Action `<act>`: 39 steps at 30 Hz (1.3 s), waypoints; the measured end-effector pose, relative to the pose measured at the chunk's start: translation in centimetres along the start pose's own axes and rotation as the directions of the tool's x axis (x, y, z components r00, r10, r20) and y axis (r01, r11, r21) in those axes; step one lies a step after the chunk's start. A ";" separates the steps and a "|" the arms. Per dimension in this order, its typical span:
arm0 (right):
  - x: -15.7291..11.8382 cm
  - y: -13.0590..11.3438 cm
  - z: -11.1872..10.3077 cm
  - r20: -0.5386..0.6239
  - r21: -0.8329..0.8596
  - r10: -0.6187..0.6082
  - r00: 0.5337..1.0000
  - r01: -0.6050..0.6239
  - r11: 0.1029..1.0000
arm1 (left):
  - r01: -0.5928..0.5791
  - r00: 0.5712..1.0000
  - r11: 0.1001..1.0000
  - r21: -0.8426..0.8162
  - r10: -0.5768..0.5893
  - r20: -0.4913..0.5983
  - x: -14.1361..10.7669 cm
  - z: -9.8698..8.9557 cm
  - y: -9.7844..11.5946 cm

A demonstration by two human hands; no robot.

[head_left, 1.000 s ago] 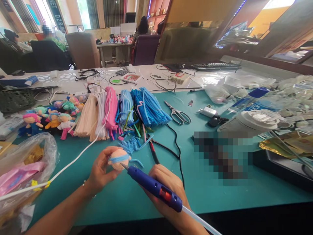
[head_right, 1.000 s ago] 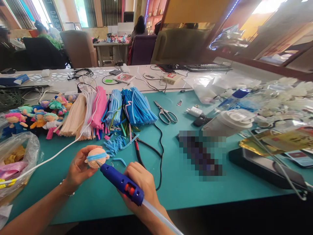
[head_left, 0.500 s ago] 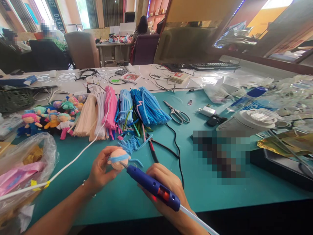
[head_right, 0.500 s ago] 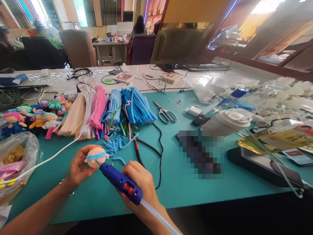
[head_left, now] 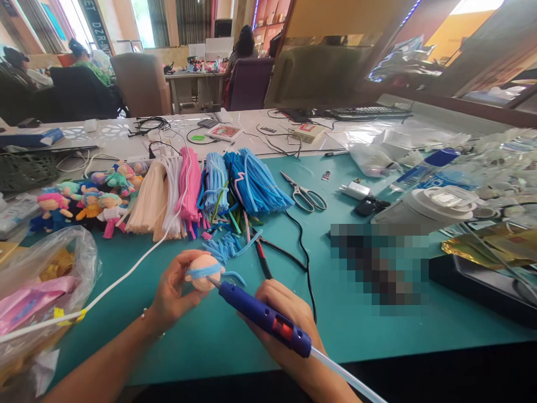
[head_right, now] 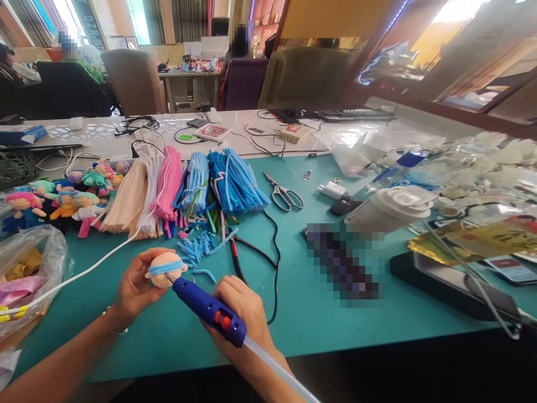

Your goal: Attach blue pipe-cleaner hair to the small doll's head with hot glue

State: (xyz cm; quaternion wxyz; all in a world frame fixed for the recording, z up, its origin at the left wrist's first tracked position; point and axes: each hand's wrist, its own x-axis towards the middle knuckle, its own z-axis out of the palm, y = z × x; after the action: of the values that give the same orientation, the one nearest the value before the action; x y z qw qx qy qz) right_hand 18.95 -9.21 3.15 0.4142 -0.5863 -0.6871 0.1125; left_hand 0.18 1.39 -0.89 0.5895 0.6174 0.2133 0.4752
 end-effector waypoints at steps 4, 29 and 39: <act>0.2 0.0 0.0 -0.046 -0.031 -0.039 0.998 0.037 0.999 | 0.022 1.000 1.000 -0.017 -0.022 0.010 0.0 0.0 0.0; 0.0 0.0 -0.4 -0.045 -0.011 -0.012 0.999 0.011 1.000 | 0.002 1.000 1.000 -0.030 -0.002 0.011 0.2 0.1 0.4; -0.2 0.2 -0.5 -0.031 -0.053 -0.010 0.999 0.009 0.999 | 0.000 1.000 0.999 -0.039 0.000 0.006 0.2 0.1 0.2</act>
State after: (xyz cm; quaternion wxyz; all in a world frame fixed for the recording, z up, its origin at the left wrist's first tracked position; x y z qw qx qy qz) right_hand 19.40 -9.46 3.25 0.4099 -0.5954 -0.6860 0.0831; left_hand 0.28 1.44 -0.62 0.6020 0.6072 0.2022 0.4775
